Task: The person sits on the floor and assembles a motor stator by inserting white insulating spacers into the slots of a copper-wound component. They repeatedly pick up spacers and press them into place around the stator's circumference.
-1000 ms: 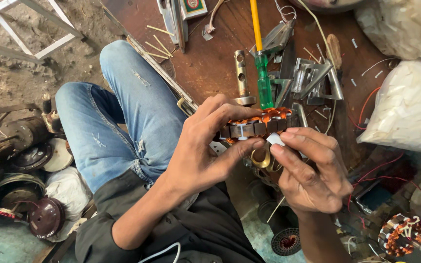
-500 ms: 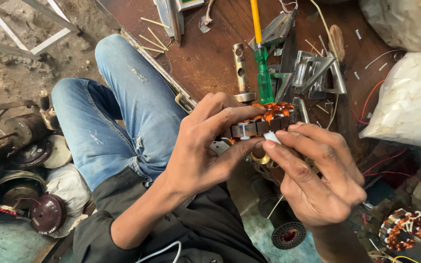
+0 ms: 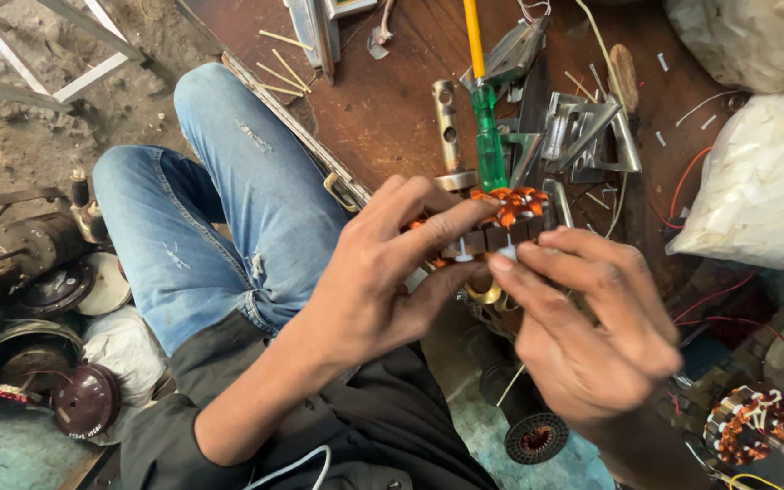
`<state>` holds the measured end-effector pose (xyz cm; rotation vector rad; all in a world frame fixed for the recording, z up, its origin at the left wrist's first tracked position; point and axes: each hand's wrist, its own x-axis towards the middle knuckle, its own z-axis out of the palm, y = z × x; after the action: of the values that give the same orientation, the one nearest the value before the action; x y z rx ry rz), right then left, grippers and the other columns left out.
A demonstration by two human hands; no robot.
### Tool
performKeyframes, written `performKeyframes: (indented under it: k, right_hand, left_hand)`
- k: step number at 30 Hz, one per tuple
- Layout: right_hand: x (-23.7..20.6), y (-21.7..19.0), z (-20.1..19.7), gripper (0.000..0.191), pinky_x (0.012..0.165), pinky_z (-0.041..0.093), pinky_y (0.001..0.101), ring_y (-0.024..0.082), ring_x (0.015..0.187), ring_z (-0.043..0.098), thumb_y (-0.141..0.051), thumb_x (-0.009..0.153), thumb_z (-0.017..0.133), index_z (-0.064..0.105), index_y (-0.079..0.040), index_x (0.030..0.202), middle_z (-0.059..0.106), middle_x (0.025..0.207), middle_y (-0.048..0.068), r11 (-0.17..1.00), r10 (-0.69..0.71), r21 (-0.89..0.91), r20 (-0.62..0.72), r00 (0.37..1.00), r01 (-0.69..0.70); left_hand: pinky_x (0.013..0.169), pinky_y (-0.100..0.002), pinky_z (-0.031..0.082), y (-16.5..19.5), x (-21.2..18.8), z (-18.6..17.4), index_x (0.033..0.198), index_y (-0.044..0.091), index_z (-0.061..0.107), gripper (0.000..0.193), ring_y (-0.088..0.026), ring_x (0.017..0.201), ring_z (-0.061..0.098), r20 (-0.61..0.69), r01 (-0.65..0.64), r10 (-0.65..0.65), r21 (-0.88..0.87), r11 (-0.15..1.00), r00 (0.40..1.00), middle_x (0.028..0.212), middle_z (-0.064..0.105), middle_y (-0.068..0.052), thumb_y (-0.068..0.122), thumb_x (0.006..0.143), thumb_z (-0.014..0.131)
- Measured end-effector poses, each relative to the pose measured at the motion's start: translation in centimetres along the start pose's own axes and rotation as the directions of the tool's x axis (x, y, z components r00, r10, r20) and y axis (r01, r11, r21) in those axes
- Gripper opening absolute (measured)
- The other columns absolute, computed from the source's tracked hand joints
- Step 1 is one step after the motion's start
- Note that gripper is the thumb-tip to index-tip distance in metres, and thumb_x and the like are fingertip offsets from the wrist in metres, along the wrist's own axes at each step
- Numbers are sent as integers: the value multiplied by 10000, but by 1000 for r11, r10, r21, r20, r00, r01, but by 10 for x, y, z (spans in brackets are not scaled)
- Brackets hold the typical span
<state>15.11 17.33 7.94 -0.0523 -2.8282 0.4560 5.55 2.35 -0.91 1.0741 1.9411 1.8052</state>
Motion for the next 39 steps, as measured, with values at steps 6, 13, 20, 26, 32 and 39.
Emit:
performKeyframes:
  k: [6,13,20,26,32,39]
  right_hand:
    - [-17,5,6,336,878,610,361,272,958,699,160,762,776,786,-40,1032,702,982,87,994,82,72,-41,996,-79]
    - [-26,36,37,348,967,611,442,339,1126,711,-274,823,817,674,-29,1024,701,1113,132,920,151,386,-195,969,-66]
    - [-40,41,52,242,1001,626,433,307,1145,719,-213,915,835,663,-69,1007,706,1148,104,837,211,546,-237,948,-50]
    - [-47,41,52,216,1028,636,442,302,1130,727,-155,923,851,676,-75,1023,714,1175,104,839,249,536,-222,943,-95]
    - [-44,46,54,244,1020,629,433,294,1129,723,-191,918,843,657,-66,1012,717,1165,107,808,259,583,-226,939,-82]
    - [-47,49,60,247,1030,623,431,290,1141,715,-209,927,840,653,-66,1002,708,1163,110,787,258,615,-252,933,-51]
  left_hand:
    - [925,-402,509,4,-6,3,1373,81,600,572,-310,1070,600,12,3,-4,28,1000,1000,1169,620,-102,81,847,824]
    - [939,-399,497,0,-9,0,1381,102,609,554,-292,1064,596,44,-8,8,-2,1000,999,1206,636,-80,89,866,814]
    - [983,-405,490,2,-11,5,1400,98,598,553,-295,1091,587,44,-3,4,-3,1000,999,1212,628,-78,83,886,800]
    - [980,-403,492,4,-10,6,1407,98,593,564,-301,1086,579,45,10,-11,3,1000,999,1229,631,-89,74,881,795]
    - [971,-424,508,-1,-8,4,1409,0,541,629,-319,1072,616,45,7,-3,-76,997,999,1141,625,-114,74,844,806]
    - [1017,-372,529,-10,-14,13,1256,41,608,462,-298,1213,673,-64,-77,74,-46,996,995,1273,689,-98,121,874,855]
